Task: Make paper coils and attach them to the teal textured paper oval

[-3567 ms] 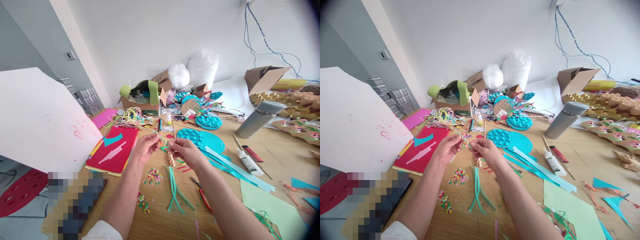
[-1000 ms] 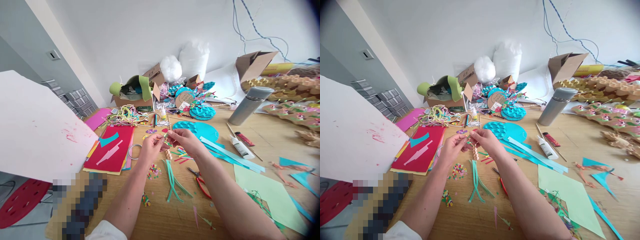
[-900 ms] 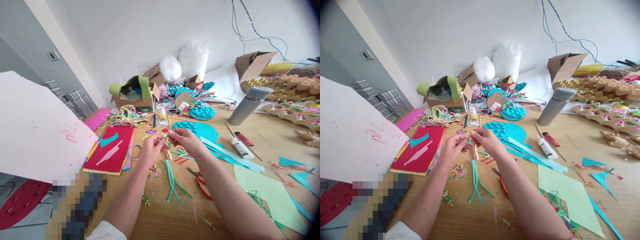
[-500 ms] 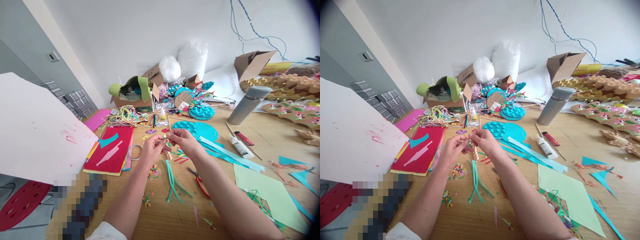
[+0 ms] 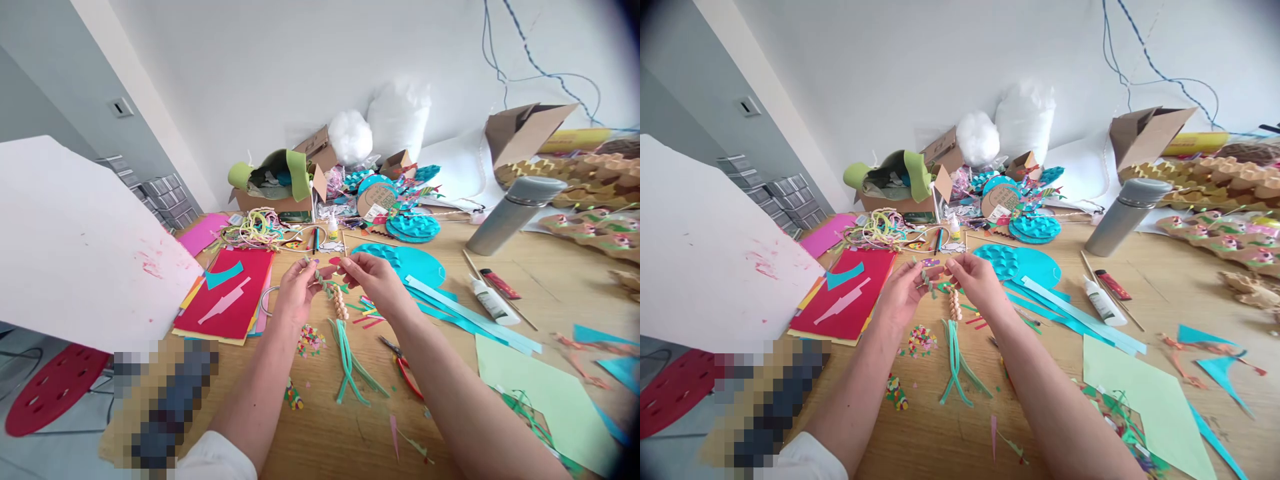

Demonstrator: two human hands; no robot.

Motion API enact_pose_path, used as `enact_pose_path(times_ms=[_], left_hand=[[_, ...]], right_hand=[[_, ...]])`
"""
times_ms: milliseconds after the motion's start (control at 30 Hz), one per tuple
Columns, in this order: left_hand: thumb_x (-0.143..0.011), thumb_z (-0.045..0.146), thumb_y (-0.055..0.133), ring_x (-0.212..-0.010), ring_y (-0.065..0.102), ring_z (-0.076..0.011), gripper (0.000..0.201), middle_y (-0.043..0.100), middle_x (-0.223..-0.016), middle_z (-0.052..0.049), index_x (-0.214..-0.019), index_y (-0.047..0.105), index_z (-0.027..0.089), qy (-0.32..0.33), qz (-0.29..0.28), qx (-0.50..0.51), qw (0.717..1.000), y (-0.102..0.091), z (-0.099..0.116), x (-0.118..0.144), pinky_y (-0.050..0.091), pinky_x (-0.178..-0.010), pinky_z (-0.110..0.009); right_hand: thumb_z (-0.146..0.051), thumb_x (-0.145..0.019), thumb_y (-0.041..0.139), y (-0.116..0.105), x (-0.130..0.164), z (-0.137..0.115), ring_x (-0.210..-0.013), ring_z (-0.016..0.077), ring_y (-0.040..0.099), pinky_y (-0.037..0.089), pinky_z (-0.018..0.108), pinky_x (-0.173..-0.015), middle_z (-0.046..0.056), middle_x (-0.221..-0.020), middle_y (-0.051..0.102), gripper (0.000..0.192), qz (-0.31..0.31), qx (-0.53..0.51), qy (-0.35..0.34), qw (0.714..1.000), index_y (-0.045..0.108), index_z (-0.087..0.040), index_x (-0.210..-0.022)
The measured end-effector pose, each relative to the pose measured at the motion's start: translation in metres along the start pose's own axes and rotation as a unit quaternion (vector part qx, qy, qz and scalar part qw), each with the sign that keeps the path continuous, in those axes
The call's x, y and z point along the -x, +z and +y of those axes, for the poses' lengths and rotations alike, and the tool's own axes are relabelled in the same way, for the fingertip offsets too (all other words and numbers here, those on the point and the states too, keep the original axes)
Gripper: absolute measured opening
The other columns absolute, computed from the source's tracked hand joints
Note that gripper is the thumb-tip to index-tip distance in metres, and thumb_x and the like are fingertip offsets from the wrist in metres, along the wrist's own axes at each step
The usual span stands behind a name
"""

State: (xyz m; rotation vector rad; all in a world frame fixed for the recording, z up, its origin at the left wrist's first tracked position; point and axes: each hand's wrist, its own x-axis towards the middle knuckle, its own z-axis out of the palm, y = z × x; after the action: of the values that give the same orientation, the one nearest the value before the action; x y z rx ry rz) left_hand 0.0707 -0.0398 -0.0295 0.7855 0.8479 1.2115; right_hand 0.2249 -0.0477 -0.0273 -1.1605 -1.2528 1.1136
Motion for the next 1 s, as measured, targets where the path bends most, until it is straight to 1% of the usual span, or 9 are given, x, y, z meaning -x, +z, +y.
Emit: enact_pose_path(times_ms=[133,233,333,433,567,667,867,1000], left_hand=[[-0.071,0.033,0.077,-0.086,0.071,-0.0204,0.030,0.073,-0.078,-0.005,-0.077,0.052,0.018,0.035,0.016,0.027,0.999,0.001,-0.001,-0.002,0.050,-0.072,-0.027],[-0.069,0.035,0.078,-0.088,0.071,-0.0208,0.032,0.072,-0.079,-0.005,-0.078,0.053,0.018,0.042,0.012,0.027,0.999,0.003,-0.003,-0.001,0.049,-0.071,-0.027],[-0.066,0.037,0.080,-0.084,0.070,-0.0201,0.034,0.073,-0.080,-0.006,-0.079,0.055,0.017,0.044,0.007,0.025,0.999,0.004,-0.004,0.000,0.048,-0.066,-0.025],[-0.066,0.037,0.080,-0.082,0.070,-0.0197,0.034,0.073,-0.080,-0.007,-0.080,0.058,0.016,0.057,0.015,0.016,0.998,0.003,-0.003,0.000,0.049,-0.068,-0.026],[-0.064,0.038,0.082,-0.078,0.070,-0.0203,0.036,0.073,-0.078,-0.008,-0.084,0.064,0.014,0.085,0.034,-0.001,0.996,0.001,-0.003,-0.001,0.051,-0.070,-0.030],[-0.062,0.037,0.083,-0.074,0.069,-0.0187,0.034,0.073,-0.077,-0.007,-0.080,0.067,0.013,0.090,0.038,-0.013,0.995,0.000,-0.004,-0.002,0.052,-0.070,-0.030],[-0.061,0.037,0.082,-0.068,0.066,-0.0152,0.030,0.071,-0.073,-0.004,-0.075,0.068,0.014,0.090,0.032,-0.035,0.995,-0.002,-0.005,-0.003,0.054,-0.072,-0.031],[-0.064,0.037,0.081,-0.068,0.066,-0.0150,0.028,0.071,-0.073,-0.004,-0.075,0.068,0.014,0.111,0.044,-0.064,0.991,0.000,-0.009,-0.003,0.054,-0.073,-0.030]], right_hand=[[-0.060,-0.074,0.067,0.012,0.003,0.005,-0.063,0.0142,0.060,0.049,0.028,-0.060,0.005,-0.074,0.069,0.045,-0.048,-0.002,-0.008,0.999,0.065,-0.016,-0.083],[-0.050,-0.074,0.069,0.024,0.006,0.010,-0.065,0.0153,0.062,0.049,0.028,-0.060,0.005,-0.075,0.070,0.036,-0.063,0.012,-0.036,0.997,0.065,-0.017,-0.086],[-0.042,-0.075,0.068,0.030,0.007,0.013,-0.061,0.0144,0.061,0.048,0.027,-0.057,0.005,-0.075,0.070,0.027,-0.044,0.029,-0.051,0.997,0.066,-0.017,-0.085],[-0.042,-0.075,0.066,0.029,0.007,0.016,-0.063,0.0157,0.062,0.048,0.028,-0.058,0.005,-0.074,0.070,0.028,-0.022,0.040,-0.054,0.998,0.067,-0.017,-0.087],[-0.042,-0.078,0.064,0.026,0.006,0.019,-0.068,0.0183,0.063,0.049,0.029,-0.060,0.004,-0.070,0.067,0.031,-0.034,0.056,-0.061,0.996,0.069,-0.017,-0.096],[-0.041,-0.080,0.061,0.027,0.007,0.018,-0.064,0.0176,0.061,0.047,0.028,-0.057,0.004,-0.067,0.065,0.033,-0.043,0.064,-0.067,0.995,0.070,-0.015,-0.099],[-0.037,-0.080,0.058,0.027,0.010,0.012,-0.056,0.0145,0.054,0.038,0.026,-0.051,0.004,-0.066,0.067,0.032,-0.012,0.136,-0.090,0.987,0.074,-0.013,-0.096],[-0.035,-0.079,0.057,0.026,0.011,0.010,-0.060,0.0153,0.056,0.039,0.026,-0.055,0.006,-0.072,0.071,0.030,-0.009,0.142,-0.088,0.986,0.074,-0.014,-0.091]])
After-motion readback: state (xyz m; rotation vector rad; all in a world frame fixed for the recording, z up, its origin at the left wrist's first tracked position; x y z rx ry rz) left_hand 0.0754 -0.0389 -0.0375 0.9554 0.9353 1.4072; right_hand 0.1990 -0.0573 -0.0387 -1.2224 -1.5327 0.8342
